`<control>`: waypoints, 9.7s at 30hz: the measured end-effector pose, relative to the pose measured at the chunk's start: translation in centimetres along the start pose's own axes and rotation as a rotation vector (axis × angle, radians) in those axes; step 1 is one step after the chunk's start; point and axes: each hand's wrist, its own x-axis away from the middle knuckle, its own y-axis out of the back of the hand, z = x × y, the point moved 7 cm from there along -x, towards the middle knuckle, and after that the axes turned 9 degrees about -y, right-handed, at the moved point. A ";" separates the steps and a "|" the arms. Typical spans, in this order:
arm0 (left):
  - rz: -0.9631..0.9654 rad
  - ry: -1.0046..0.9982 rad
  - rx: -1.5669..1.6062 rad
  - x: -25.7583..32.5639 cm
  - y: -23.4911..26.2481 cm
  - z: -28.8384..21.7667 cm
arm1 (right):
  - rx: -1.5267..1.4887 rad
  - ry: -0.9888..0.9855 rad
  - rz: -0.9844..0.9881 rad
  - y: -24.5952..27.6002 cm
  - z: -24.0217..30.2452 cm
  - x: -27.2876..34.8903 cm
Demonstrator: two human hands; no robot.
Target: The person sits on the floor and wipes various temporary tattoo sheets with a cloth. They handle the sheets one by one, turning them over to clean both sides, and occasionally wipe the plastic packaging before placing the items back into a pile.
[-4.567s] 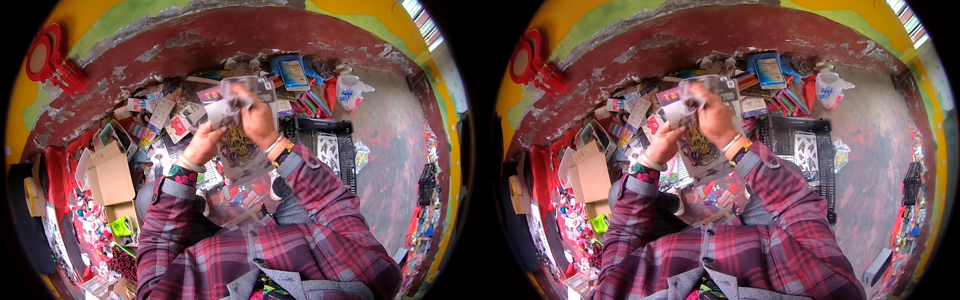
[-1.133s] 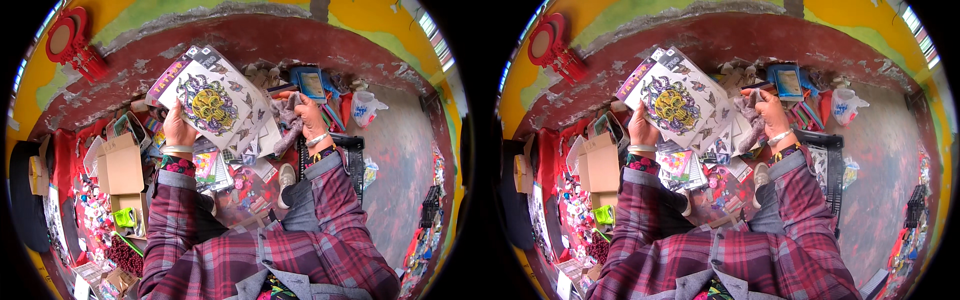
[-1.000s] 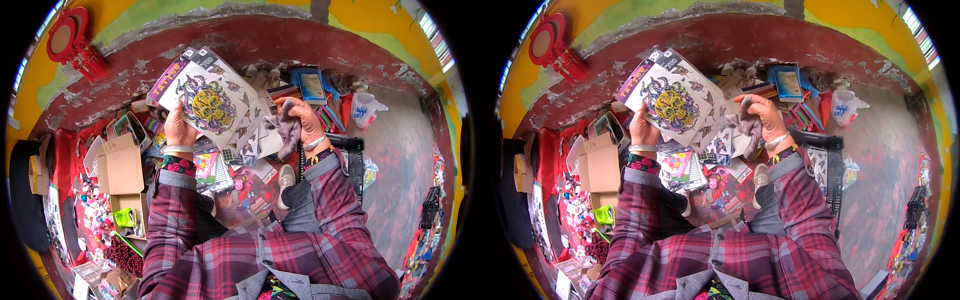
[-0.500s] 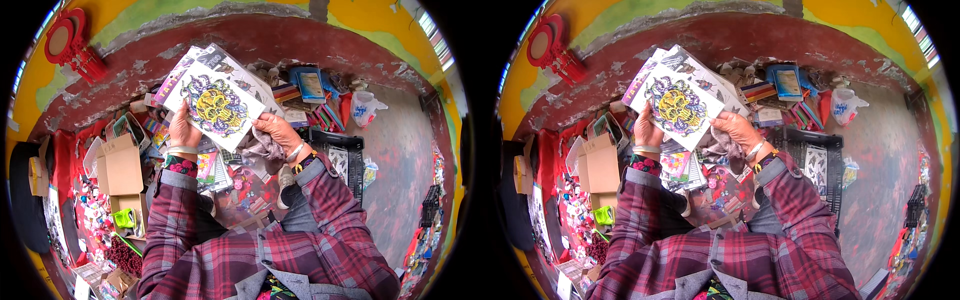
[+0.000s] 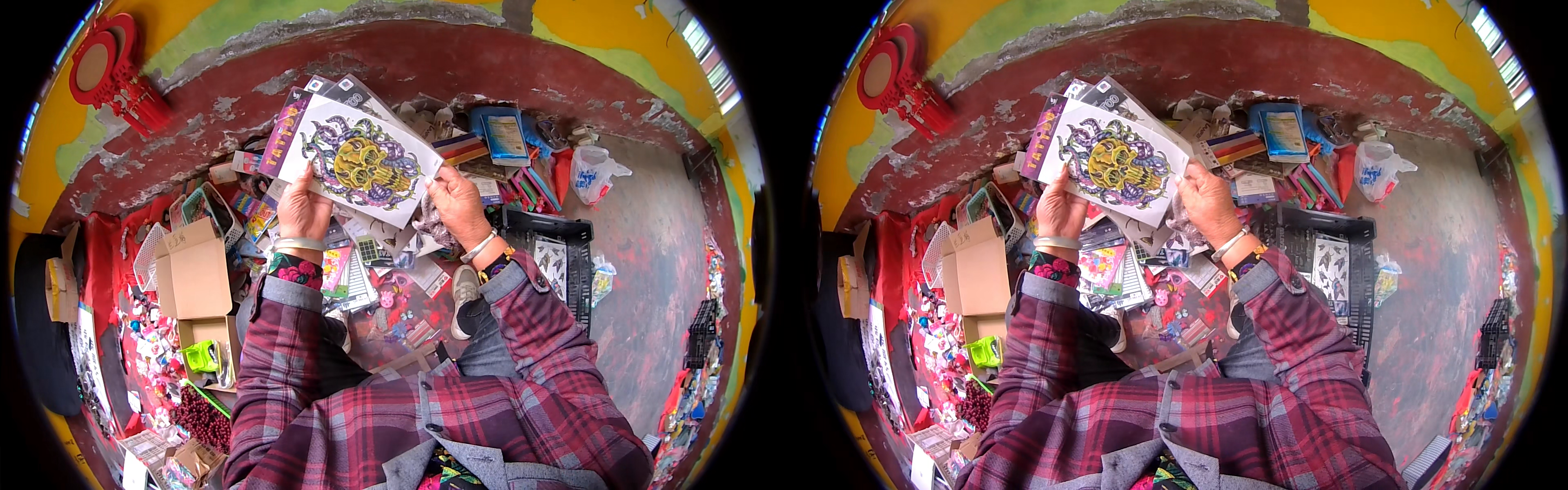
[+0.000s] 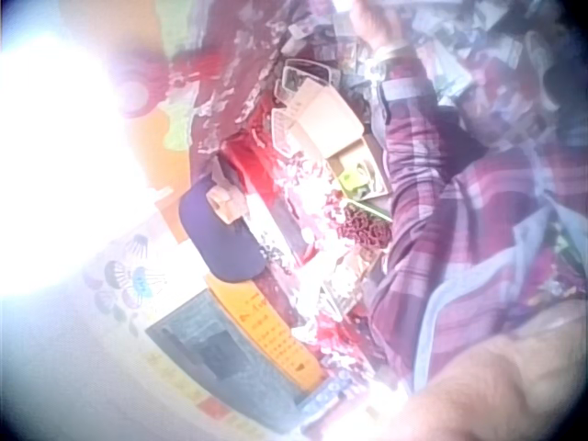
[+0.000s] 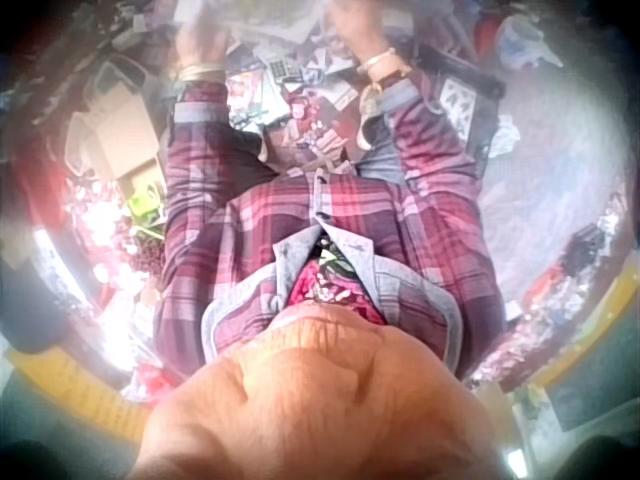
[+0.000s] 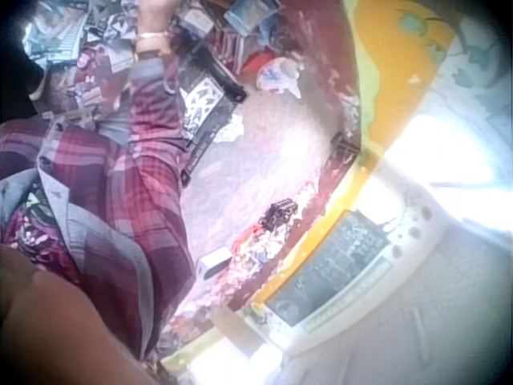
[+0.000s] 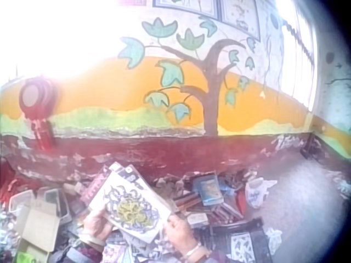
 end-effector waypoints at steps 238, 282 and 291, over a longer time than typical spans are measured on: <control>0.359 0.416 -0.450 6.0 -2.4 7.3 | 0.553 0.380 -0.267 0.5 4.5 0.1; 0.048 0.242 0.190 3.6 -2.1 4.9 | 0.553 0.314 -0.160 -2.3 3.8 1.3; 0.273 0.217 0.261 1.1 0.7 3.0 | 0.393 0.562 0.212 -8.5 6.2 7.3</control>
